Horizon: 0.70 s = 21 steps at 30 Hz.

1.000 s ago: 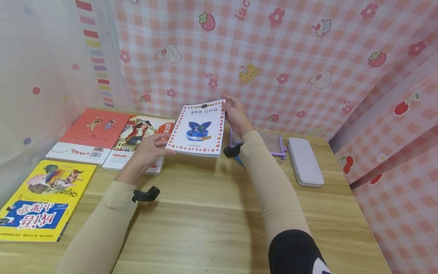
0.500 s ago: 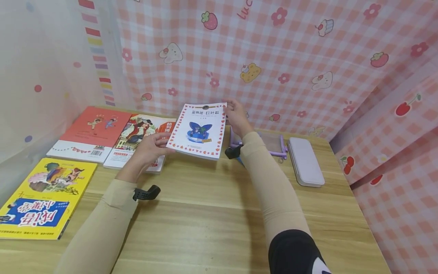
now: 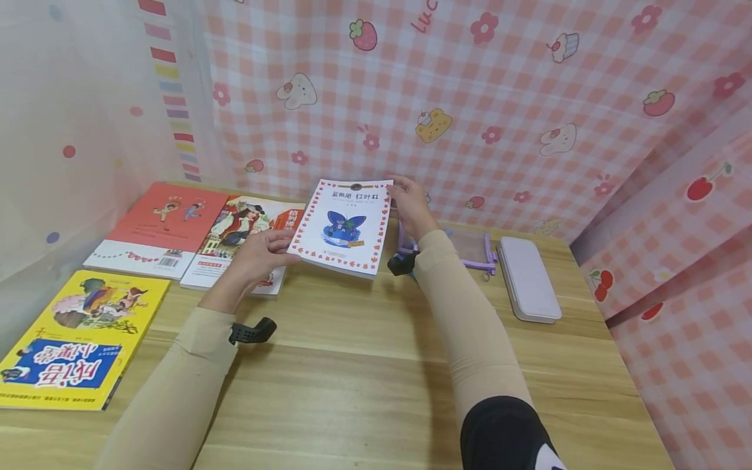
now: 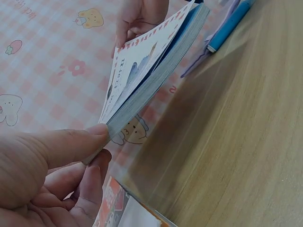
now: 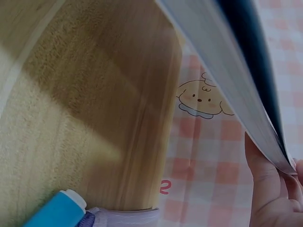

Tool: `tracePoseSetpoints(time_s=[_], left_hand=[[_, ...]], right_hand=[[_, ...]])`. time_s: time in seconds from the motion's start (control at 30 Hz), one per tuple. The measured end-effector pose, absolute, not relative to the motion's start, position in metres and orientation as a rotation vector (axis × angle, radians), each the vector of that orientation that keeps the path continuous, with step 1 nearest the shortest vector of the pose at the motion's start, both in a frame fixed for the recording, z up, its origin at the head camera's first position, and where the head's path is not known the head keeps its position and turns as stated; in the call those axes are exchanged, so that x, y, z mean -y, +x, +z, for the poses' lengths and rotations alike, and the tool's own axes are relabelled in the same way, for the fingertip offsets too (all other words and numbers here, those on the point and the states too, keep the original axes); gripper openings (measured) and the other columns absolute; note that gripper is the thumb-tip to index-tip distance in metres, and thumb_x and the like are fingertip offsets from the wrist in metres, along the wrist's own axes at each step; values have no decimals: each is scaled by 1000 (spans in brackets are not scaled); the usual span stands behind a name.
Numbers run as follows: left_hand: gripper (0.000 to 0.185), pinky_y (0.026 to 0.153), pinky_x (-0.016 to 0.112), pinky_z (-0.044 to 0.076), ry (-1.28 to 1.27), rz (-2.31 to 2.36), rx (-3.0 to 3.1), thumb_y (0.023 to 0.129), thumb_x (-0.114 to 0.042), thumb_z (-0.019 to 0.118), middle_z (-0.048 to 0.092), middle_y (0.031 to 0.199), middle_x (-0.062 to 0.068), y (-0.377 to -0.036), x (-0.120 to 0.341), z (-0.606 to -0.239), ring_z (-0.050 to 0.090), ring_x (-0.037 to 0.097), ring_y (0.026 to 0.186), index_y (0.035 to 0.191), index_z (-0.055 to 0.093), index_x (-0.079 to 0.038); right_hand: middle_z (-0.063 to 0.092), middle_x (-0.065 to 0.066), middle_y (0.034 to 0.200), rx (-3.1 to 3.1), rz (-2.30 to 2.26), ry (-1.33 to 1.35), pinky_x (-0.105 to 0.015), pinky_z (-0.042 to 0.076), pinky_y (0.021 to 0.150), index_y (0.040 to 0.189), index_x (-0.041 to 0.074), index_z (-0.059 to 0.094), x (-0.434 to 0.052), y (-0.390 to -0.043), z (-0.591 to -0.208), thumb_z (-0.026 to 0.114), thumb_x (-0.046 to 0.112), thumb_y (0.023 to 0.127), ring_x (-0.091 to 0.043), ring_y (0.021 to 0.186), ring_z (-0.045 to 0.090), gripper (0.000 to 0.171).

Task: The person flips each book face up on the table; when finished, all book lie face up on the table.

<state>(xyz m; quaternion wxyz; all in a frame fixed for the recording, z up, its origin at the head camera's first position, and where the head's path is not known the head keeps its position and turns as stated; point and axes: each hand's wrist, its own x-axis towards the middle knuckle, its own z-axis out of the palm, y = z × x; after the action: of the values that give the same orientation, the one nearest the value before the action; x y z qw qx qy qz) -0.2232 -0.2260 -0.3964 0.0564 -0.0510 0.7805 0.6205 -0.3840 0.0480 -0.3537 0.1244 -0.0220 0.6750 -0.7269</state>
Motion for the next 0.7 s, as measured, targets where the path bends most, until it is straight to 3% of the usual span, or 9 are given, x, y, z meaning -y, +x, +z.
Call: tracePoseSetpoints(time_s=[0.17,0.47,0.7], left_hand=[[63,103,37,50,-172,1864,-2378,91,-7,77,57,144,15,-224,225,-398,56,28,128,148,50,-3],[59,104,40,49,-194,1718,-2519,87,-12,81,67,132,13,-222,224,-400,63,28,122,141,58,-4],[60,101,40,51,-227,1633,-2578,85,-13,83,68,130,13,-221,222,-400,64,28,119,140,60,-7]], right_hand=[[67,-15,115,-1959,-2141,-32,-28,59,65,146,5,51,-48,-384,-356,49,5,106,-18,77,70,41],[63,-19,128,-1986,-2110,-19,-28,59,71,145,4,51,-48,-387,-363,50,7,106,-20,89,68,39],[66,-14,114,-1964,-2139,43,-26,59,72,141,1,55,-47,-390,-370,52,3,104,-19,89,68,37]])
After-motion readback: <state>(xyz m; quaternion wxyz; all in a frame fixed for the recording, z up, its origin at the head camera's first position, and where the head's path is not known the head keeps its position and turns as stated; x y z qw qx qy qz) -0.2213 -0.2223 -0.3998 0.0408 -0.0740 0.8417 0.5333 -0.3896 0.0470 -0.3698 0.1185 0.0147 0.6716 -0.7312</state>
